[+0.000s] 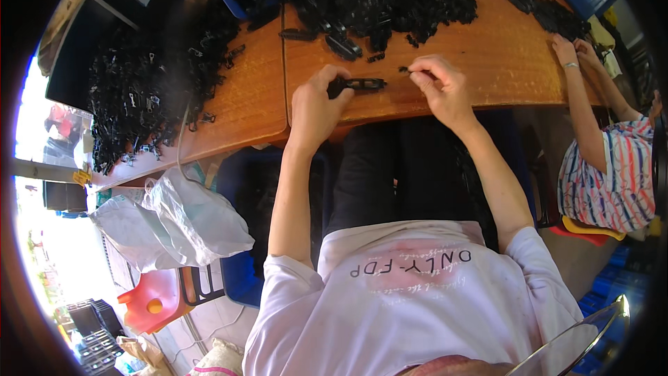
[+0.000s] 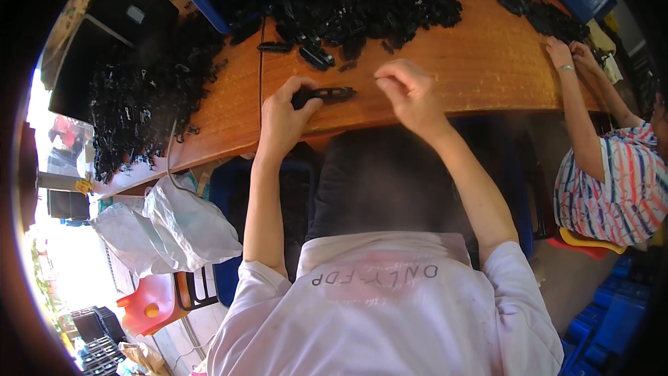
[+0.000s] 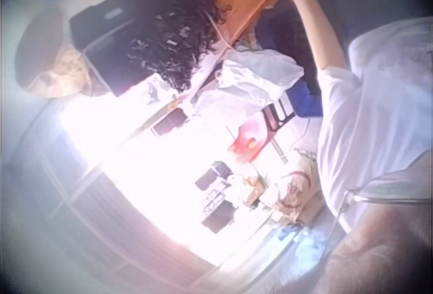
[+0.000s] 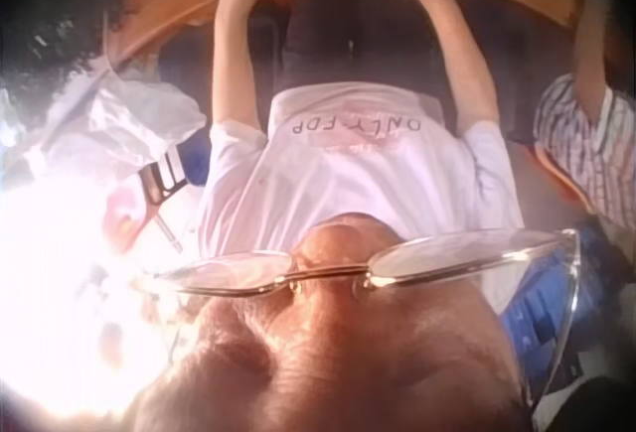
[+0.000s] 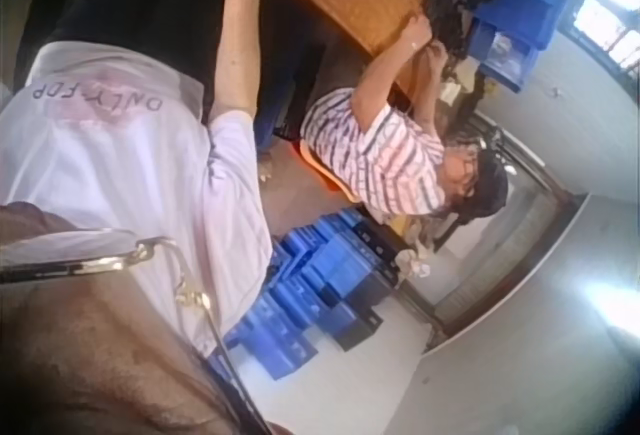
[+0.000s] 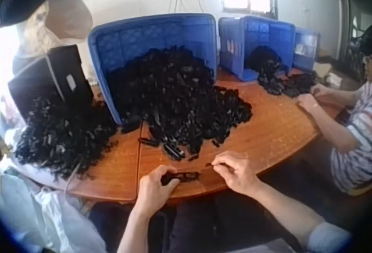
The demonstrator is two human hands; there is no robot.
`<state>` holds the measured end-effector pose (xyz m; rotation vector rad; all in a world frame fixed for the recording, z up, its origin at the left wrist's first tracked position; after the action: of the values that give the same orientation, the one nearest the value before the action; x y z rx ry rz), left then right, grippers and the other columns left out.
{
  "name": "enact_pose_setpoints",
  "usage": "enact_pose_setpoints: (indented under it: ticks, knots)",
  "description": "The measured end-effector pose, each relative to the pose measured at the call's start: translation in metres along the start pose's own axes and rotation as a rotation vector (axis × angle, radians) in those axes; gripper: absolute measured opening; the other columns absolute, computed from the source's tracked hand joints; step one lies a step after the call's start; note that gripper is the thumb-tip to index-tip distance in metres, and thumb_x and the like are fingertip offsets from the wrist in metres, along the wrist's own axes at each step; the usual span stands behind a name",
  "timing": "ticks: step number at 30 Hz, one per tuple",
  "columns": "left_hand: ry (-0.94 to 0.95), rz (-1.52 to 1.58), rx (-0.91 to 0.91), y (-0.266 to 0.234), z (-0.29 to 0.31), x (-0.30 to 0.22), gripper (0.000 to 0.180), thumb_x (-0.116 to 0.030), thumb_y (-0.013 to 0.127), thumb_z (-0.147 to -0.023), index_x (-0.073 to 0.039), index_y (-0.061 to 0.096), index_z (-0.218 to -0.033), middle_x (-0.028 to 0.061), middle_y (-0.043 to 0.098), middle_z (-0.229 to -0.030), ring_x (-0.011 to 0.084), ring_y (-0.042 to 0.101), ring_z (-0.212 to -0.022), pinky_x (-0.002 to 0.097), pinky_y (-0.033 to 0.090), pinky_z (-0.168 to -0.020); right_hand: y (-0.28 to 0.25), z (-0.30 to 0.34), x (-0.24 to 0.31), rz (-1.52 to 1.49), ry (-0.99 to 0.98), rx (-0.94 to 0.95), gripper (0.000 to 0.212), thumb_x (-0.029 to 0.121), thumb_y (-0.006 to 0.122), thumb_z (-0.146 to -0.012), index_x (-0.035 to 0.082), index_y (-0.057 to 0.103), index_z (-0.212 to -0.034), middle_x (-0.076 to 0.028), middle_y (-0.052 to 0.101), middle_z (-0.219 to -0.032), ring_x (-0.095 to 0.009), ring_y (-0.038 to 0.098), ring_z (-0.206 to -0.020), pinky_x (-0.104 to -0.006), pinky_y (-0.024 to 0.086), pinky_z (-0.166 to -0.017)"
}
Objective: The person repeatedly picks up small plastic components from the table and assembles them together by hand.
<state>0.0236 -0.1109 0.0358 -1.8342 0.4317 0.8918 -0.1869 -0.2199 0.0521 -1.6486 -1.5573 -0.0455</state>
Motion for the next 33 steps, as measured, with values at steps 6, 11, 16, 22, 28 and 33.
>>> enact_pose_setpoints:
  ticks: [6,11,16,22,28,33]
  knots:
    - [-0.102,0.422,0.152,0.010,0.037,-0.019,0.026,-0.002,0.075,-0.086,-0.004,0.070,-0.112,0.0064,0.073,-0.097,0.0129,0.069,-0.090,0.0290,0.055,-0.080,0.008,0.004,0.082,-0.138,-0.331,0.066,0.011,0.003,0.075,-0.089,0.005,0.069,-0.097,-0.008,0.070,-0.095,-0.027,0.064,-0.084,-0.0360,0.052,-0.073]
    - [-0.219,1.129,0.019,0.034,0.062,-0.008,0.033,-0.002,0.077,-0.090,0.002,0.066,-0.121,0.0031,0.070,-0.103,0.0111,0.067,-0.094,0.0291,0.059,-0.085,0.003,0.015,0.101,-0.118,-0.358,0.005,0.021,-0.003,0.076,-0.080,0.006,0.069,-0.097,-0.008,0.068,-0.092,-0.031,0.064,-0.081,-0.0381,0.053,-0.067]
    - [-0.380,1.551,0.027,0.061,0.083,-0.006,0.034,-0.007,0.075,-0.095,-0.003,0.065,-0.127,0.0041,0.071,-0.108,0.0152,0.068,-0.096,0.0321,0.058,-0.088,0.003,0.031,0.107,-0.065,-0.377,0.000,0.023,-0.004,0.076,-0.075,0.005,0.067,-0.094,-0.008,0.067,-0.089,-0.030,0.063,-0.078,-0.0381,0.053,-0.064]
    - [-0.476,1.735,-0.013,0.072,0.093,-0.018,0.028,-0.007,0.069,-0.099,-0.004,0.063,-0.127,0.0094,0.072,-0.118,0.0176,0.067,-0.109,0.0332,0.054,-0.096,0.007,0.043,0.112,0.020,-0.447,0.009,0.023,0.000,0.076,-0.072,0.004,0.067,-0.093,-0.008,0.066,-0.088,-0.028,0.063,-0.077,-0.0368,0.054,-0.063]
    - [-0.561,1.598,-0.052,0.070,0.103,0.000,0.023,-0.008,0.067,-0.100,-0.001,0.064,-0.121,0.0140,0.073,-0.118,0.0209,0.067,-0.113,0.0347,0.051,-0.103,0.030,0.068,0.126,0.223,-0.627,0.007,0.024,0.011,0.075,-0.071,0.003,0.072,-0.094,-0.007,0.065,-0.100,-0.025,0.065,-0.087,-0.0335,0.056,-0.067]
    - [-0.489,1.455,-0.164,0.041,0.080,0.013,0.021,-0.010,0.069,-0.098,-0.001,0.066,-0.117,0.0111,0.075,-0.106,0.0167,0.068,-0.090,0.0266,0.052,-0.079,0.023,0.037,0.111,-0.019,-0.467,0.065,0.029,0.011,0.076,-0.080,0.007,0.074,-0.109,-0.008,0.069,-0.104,-0.028,0.067,-0.090,-0.0389,0.057,-0.070]
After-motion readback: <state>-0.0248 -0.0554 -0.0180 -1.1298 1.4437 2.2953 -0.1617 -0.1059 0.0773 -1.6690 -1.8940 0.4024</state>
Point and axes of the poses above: each hand's wrist, its own z-axis away from the middle knuckle, its own y-axis out of the palm, x = y × z, the point moved 8 cm from there along -z, towards the middle knuckle
